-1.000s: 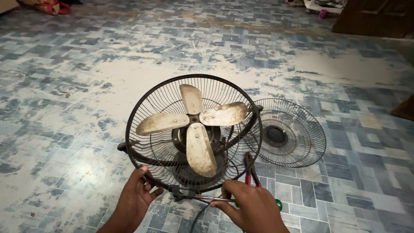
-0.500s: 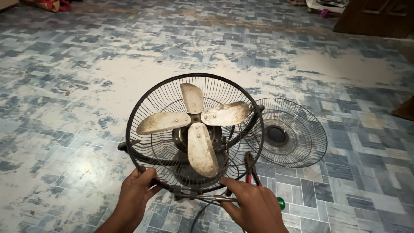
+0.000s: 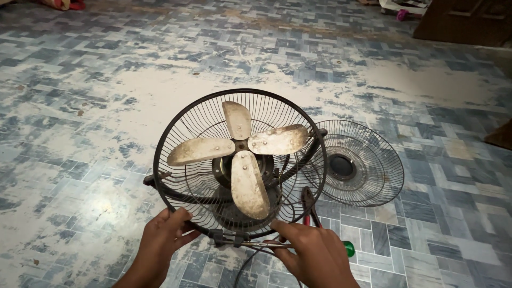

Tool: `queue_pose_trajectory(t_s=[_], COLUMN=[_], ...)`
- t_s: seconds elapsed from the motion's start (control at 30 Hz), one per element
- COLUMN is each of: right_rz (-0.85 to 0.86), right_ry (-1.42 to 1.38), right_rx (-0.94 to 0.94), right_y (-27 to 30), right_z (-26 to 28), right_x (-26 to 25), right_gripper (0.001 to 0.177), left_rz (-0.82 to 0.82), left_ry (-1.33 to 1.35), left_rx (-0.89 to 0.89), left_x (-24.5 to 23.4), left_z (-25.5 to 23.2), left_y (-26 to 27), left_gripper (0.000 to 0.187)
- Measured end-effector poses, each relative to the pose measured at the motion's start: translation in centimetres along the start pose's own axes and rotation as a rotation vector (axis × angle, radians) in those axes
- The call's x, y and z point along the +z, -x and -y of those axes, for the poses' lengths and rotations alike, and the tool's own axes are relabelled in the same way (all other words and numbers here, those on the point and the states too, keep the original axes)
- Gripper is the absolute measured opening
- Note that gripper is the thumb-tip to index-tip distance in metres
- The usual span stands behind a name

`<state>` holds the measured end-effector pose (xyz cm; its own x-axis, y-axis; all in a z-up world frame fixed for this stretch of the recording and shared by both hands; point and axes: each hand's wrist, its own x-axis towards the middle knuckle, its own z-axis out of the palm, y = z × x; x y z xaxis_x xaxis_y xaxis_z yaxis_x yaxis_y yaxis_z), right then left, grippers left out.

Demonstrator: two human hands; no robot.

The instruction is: The person sits on the floor and uses a screwdriver and pliers to adjust and tighten components on an electric fan. They manipulate the fan's power cord and work on the rear grille area, occasionally repositioning the fan and tools.

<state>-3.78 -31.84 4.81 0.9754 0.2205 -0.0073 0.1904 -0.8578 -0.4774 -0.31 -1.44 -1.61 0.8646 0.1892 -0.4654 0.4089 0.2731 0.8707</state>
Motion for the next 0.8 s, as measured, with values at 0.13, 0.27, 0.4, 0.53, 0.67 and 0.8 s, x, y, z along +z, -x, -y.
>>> queue_pose_trajectory(t_s=[0.13,0.27,0.4,0.53,0.67,0.8], right_rz=[-0.033,-0.071,-0.099,-0.140,-0.135,-0.158], right_ry=[-0.002,0.002,-0.002,0.038,0.028,0.033], right_rx=[-0.038,-0.053,-0.121,-0.178,-0.172,-0.148], right_y=[0.0,0.0,-0.2,-0.4,-0.5,-0.5], right_z=[-0.3,-0.3,-0.7,-1.1,-1.2,-0.8], right_x=[0.1,0.7,0.9,1.4,1.5,1.7], right_gripper=[0.051,0.050,0.046,0.038,0.039,0.039], left_rz=[-0.024,-0.039,-0.012,0.019,0.002,0.042], left_ry=[-0.012,-0.092,-0.164,-0.247,-0.311,-0.419], left_rx=[-0.045,-0.094,-0.106,-0.084,-0.163,-0.123], left_x=[0.2,-0.9,-1.1,-1.0,-0.9,-1.5], left_z=[-0.6,-1.3,-1.9,-2.7,-3.7,-4.5], left_y=[0.2,1.3,2.1,2.1,2.3,2.8], left_gripper=[0.028,0.036,0.041,0.052,0.055,0.056])
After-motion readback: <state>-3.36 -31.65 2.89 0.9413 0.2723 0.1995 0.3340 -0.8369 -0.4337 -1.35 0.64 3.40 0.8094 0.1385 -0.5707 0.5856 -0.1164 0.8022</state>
